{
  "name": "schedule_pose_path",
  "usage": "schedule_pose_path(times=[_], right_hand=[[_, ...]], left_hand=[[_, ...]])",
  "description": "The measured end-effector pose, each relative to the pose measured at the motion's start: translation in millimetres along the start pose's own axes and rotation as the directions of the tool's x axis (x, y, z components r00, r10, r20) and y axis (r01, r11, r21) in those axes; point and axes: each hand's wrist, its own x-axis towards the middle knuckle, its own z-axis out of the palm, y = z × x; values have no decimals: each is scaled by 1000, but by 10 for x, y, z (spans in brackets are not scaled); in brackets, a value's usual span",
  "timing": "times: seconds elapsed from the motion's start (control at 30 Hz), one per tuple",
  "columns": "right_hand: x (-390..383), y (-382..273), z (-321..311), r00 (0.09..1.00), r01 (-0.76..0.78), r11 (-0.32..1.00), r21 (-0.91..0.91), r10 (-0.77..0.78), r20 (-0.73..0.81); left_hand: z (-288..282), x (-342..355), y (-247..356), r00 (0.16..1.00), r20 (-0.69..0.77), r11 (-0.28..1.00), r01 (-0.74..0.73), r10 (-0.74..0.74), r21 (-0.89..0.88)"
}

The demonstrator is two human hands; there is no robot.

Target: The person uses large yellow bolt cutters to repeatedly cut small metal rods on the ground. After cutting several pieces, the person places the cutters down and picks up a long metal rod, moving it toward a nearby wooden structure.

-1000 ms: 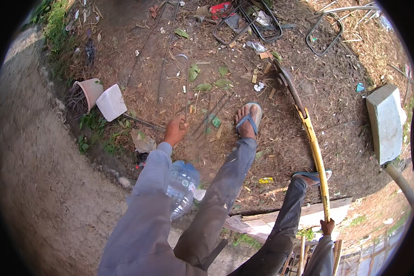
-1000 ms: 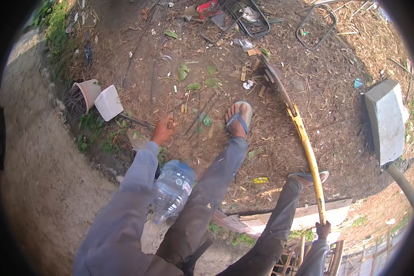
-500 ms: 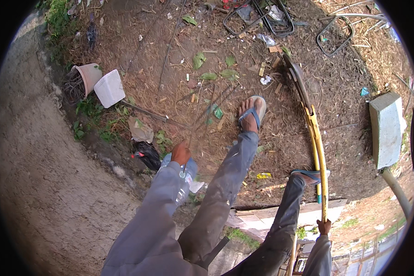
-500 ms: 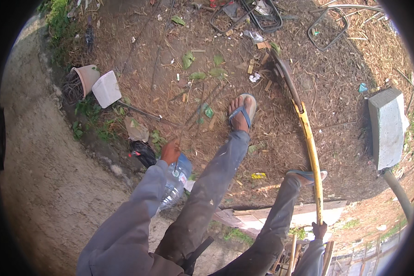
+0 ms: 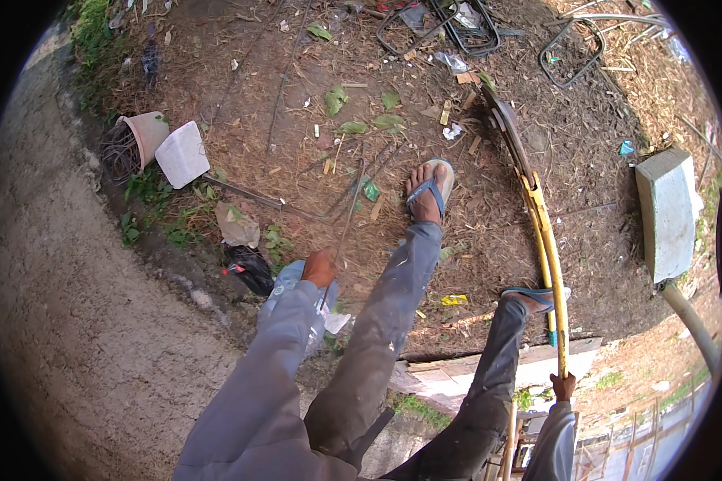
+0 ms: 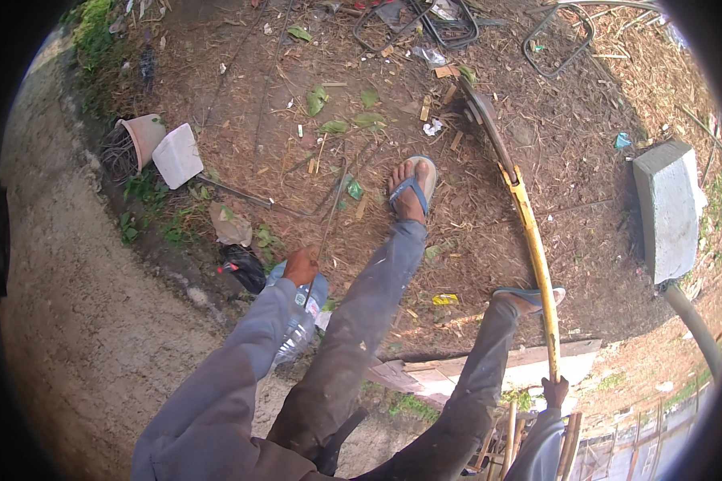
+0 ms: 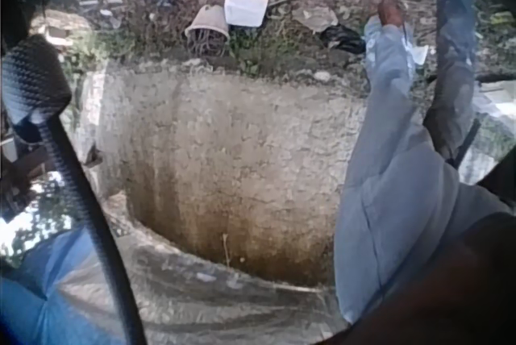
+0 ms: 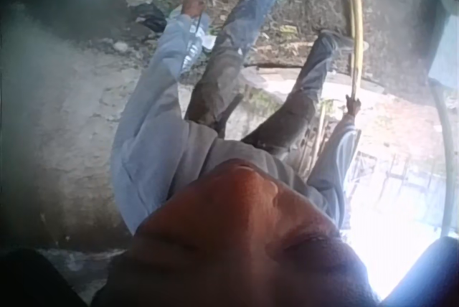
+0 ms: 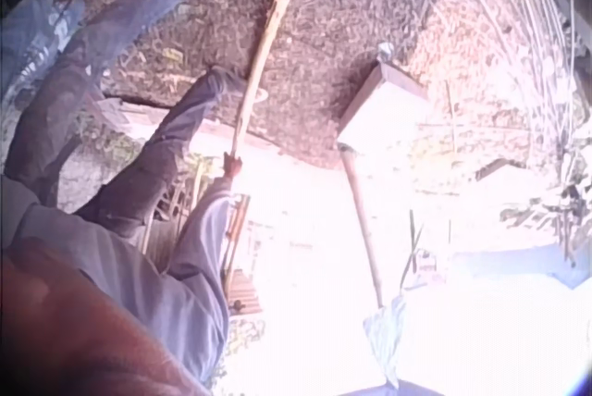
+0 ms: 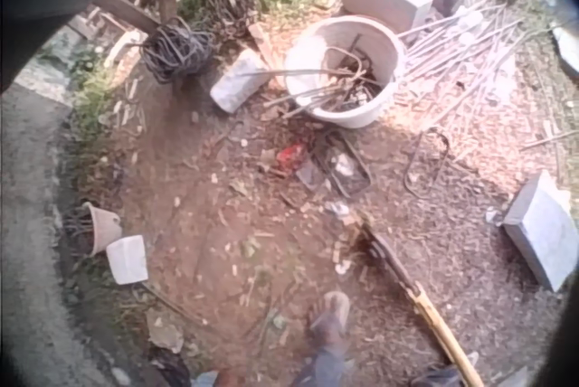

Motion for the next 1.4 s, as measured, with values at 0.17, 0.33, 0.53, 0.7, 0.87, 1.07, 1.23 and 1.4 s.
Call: schedule_pose_path(times=[0.17, 0.33, 0.53, 0.7, 0.87, 1.07, 1.23, 1.4], right_hand=[[60, 85, 41, 1000, -1, 1000, -3, 1, 21], [85, 169, 92, 995, 83, 995, 54, -80, -66], [138, 224, 132, 995, 86, 996, 28, -84, -61], [73, 129, 82, 998, 46, 998, 35, -45, -46], [-36, -15, 31, 996, 8, 1000, -19, -10, -89], [-28, -29, -11, 998, -19, 1000, 17, 18, 59], [111, 245, 100, 1000, 4, 999, 36, -3, -9], [289, 533, 254, 982, 110, 994, -2, -109, -151]], left_hand=[[58, 12, 57, 1000, -16, 999, -19, 18, -50], [76, -8, 159, 1000, 26, 1000, 14, -14, 2], [146, -63, 164, 998, 44, 999, -50, 50, 18], [163, -10, 178, 999, 39, 998, 3, -5, 61], [59, 46, 158, 998, -54, 1000, -26, 26, 2], [202, 49, -9, 995, -96, 847, -28, -28, -532], [219, 111, -162, 972, 98, 21, 105, -215, -994], [75, 485, 118, 901, 138, -442, -65, -412, -895]])
